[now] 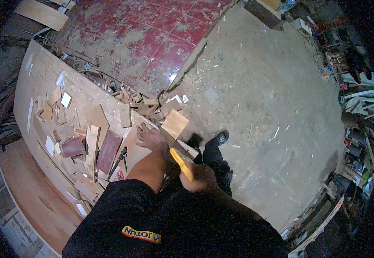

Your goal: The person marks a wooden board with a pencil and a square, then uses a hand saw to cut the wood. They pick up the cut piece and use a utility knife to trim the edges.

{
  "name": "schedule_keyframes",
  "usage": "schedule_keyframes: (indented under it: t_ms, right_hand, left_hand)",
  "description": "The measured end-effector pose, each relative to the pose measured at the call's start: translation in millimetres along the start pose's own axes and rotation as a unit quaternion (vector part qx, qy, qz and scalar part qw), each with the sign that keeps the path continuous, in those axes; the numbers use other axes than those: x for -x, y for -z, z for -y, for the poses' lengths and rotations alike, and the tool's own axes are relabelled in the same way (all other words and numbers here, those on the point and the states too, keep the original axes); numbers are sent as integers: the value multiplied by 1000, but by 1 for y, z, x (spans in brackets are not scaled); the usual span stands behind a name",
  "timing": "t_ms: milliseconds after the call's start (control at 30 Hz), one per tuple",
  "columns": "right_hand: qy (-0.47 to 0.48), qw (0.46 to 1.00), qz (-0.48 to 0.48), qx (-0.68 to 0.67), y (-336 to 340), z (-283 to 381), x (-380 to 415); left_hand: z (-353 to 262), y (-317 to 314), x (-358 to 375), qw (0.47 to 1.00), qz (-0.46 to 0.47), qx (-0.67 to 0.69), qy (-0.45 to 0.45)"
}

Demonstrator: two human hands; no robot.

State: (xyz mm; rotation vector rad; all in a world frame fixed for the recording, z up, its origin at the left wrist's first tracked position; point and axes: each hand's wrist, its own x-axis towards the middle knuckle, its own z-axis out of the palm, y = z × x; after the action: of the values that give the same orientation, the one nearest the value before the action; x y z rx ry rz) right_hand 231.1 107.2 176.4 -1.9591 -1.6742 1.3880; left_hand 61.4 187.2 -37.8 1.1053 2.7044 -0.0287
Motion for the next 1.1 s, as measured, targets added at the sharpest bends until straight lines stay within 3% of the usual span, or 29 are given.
schedule_keyframes:
  t_ms: [67,200,333,400,533,633,733,833,933,1067,1100]
  right_hand:
    - [12,998,30,-62,21,-4,25]
    - [22,999,-3,31,-12,3,-4]
    - [58,998,-31,24,-44,-17,-40]
    - [64,997,-10,-39,-40,-33,-33]
    - [-13,999,34,10,3,-10,14]
    - [-13,999,6,-41,8,-10,19]
    - [-3,999,4,50,-22,-1,-21]
    - [71,994,-71,31,-44,-15,-47]
    - [59,996,-20,-57,-32,-27,-30]
    - [60,997,-43,-3,5,-21,28]
    - [46,999,-7,-14,11,-26,32]
  left_hand:
    - [3,-4,1,1000,-7,-1,-5]
    - [1,-4,0,1000,-11,14,-6]
    - [1,-3,-2,1000,-8,24,-8]
    - [1,-1,1,1000,-11,29,-4]
    - [5,-9,0,1000,-20,13,-3]
    - [2,-4,0,1000,-6,18,-7]
    - [4,-8,0,999,-25,15,-14]
    - [-1,-6,-6,1000,-10,20,5]
    - [2,0,2,1000,-15,24,-7]
    - [-1,3,1,1000,13,2,2]
    - [-1,-2,1,1000,16,8,6]
